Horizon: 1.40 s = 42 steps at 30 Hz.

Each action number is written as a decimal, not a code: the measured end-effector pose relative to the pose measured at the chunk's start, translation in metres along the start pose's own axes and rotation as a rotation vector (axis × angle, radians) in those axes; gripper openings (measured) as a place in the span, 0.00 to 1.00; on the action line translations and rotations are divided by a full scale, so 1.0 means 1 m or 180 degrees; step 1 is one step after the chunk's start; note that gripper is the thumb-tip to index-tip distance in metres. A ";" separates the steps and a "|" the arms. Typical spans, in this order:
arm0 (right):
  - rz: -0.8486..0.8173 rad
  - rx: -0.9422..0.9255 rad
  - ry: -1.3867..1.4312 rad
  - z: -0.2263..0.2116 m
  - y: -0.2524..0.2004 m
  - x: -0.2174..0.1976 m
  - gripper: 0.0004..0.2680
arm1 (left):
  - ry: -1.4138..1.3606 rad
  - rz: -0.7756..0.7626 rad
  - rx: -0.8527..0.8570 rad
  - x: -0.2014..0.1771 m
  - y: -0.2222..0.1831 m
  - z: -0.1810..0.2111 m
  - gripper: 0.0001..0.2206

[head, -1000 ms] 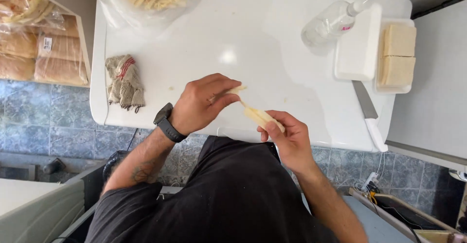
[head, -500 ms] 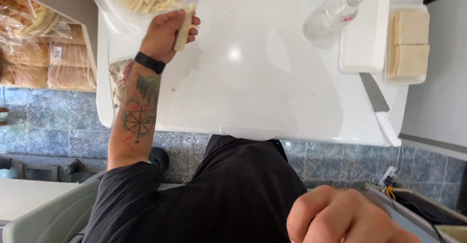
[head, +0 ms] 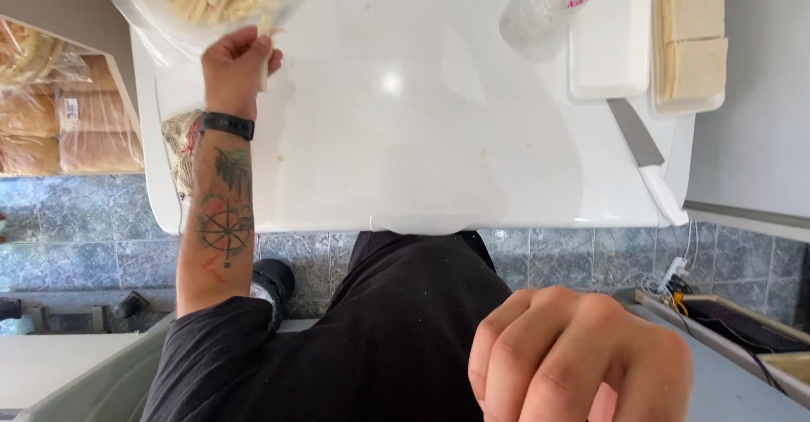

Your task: Manually wrapping trays of bread with plastic film using a dispenser and a utility knife.

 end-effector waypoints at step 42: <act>0.1481 -0.1591 -0.3084 0.073 -0.071 -0.143 0.13 | -0.0004 -0.2391 -0.0199 0.261 -0.233 -0.094 0.31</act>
Point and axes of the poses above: each hand's wrist, its own y-axis towards the middle knuckle, its own x-axis out of the palm, z = x × y, the point moved 5 cm from there along y, towards the middle knuckle, and after that the axes turned 6 degrees about -z, right-handed, at the moved point
